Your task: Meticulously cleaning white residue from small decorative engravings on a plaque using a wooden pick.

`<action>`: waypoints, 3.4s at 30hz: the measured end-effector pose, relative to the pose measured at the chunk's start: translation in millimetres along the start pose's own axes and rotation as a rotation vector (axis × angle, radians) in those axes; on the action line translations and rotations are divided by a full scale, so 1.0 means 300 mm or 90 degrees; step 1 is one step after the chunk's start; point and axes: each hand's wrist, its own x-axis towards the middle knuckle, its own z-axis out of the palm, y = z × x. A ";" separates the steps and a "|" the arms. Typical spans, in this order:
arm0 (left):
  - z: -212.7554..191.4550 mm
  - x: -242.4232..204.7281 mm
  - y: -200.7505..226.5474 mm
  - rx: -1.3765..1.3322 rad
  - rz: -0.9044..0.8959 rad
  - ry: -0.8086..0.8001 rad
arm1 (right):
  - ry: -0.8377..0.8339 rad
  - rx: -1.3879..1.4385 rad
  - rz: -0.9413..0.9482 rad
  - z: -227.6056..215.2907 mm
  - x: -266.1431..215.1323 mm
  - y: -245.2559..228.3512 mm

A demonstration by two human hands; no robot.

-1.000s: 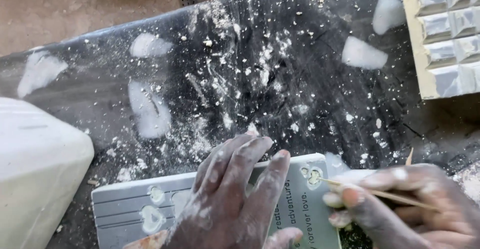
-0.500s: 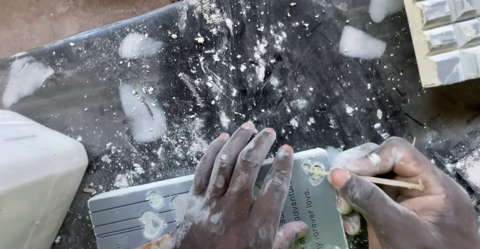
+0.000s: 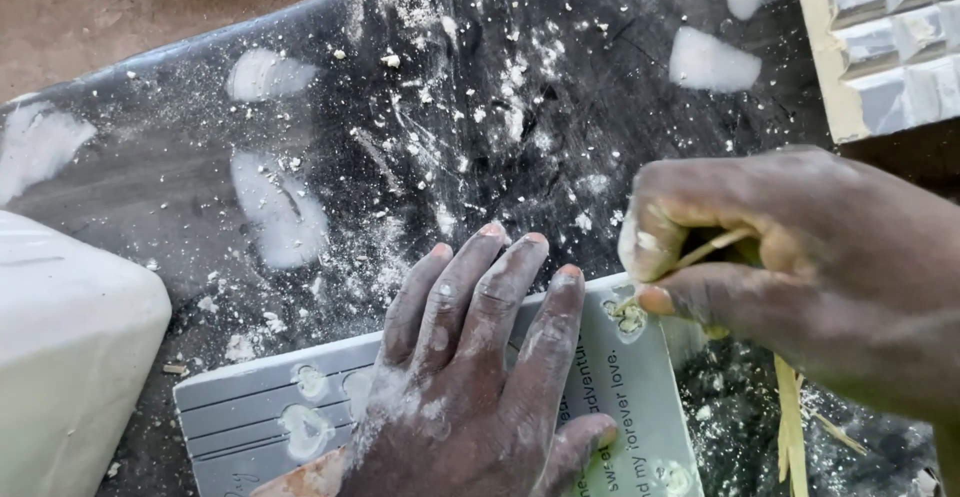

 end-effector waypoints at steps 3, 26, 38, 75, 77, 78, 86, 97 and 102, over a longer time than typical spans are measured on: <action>0.007 -0.002 0.002 0.002 -0.010 -0.004 | 0.004 0.088 -0.001 -0.008 0.000 -0.001; -0.031 0.013 0.030 -0.008 -0.013 -0.074 | -0.030 0.988 -0.193 0.392 -0.197 0.386; -0.019 -0.004 0.065 0.064 -0.027 -0.165 | 0.048 1.065 0.159 0.652 -0.341 0.396; -0.007 -0.014 0.080 0.066 -0.008 -0.116 | 0.435 0.745 0.021 0.619 -0.369 0.188; -0.004 -0.022 0.080 0.070 -0.008 -0.120 | 0.474 0.755 0.038 0.619 -0.364 0.151; -0.001 -0.023 0.079 0.073 -0.006 -0.122 | 0.516 0.765 0.054 0.616 -0.359 0.132; -0.003 -0.020 0.079 0.076 0.002 -0.105 | 0.199 0.716 0.064 0.642 -0.333 0.342; -0.009 -0.016 0.077 0.077 0.005 -0.109 | 0.206 0.346 0.191 0.410 -0.310 0.214; -0.010 -0.018 0.073 0.070 0.000 -0.124 | 0.319 0.286 -0.156 0.417 -0.271 0.261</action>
